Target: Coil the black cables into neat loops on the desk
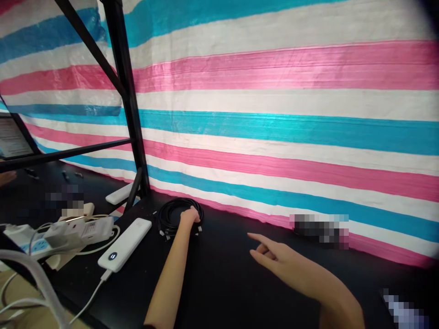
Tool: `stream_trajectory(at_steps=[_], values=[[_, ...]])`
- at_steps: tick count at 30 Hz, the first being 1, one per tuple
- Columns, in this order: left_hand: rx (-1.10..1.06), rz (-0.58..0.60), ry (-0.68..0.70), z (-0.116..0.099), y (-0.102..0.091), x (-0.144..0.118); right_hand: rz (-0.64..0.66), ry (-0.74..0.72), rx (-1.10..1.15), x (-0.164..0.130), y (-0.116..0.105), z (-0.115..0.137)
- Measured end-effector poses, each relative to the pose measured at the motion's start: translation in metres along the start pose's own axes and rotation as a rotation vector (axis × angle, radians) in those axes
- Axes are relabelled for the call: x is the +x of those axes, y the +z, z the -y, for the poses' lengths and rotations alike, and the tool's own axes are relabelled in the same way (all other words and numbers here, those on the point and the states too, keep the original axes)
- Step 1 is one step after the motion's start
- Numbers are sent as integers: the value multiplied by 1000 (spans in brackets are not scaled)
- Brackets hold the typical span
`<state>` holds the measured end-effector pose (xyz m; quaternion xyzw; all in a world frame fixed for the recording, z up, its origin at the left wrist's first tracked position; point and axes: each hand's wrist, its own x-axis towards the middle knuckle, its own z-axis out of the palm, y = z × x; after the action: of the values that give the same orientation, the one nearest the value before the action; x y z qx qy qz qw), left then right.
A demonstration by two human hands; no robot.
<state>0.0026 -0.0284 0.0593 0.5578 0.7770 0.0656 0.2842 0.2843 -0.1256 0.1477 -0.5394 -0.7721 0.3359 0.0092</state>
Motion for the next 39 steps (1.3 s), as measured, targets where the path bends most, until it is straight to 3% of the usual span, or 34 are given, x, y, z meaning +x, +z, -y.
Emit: stream_trajectory(at_steps=[3, 7, 13, 16, 22, 31, 34, 39], values=[[42, 75, -71, 10, -6, -1, 22, -48, 28, -15, 6, 5], [54, 126, -59, 10, -10, -8, -6, -81, 41, -27, 14, 6], [6, 114, -27, 4, -17, -18, -53, -65, 59, -28, 14, -1], [-38, 24, -13, 5, -28, -25, -88, -60, 64, -26, 12, -6], [-97, -268, -52, 7, -51, -44, -95, -22, 60, -28, 10, -9], [-165, -554, -132, 22, -65, -50, -148, -66, 48, -28, 8, -12], [-193, -451, -116, 30, -60, -43, -177, -68, 39, -28, 8, -13], [-220, -106, 5, 29, -39, -31, -160, -71, 26, -26, 8, -14]])
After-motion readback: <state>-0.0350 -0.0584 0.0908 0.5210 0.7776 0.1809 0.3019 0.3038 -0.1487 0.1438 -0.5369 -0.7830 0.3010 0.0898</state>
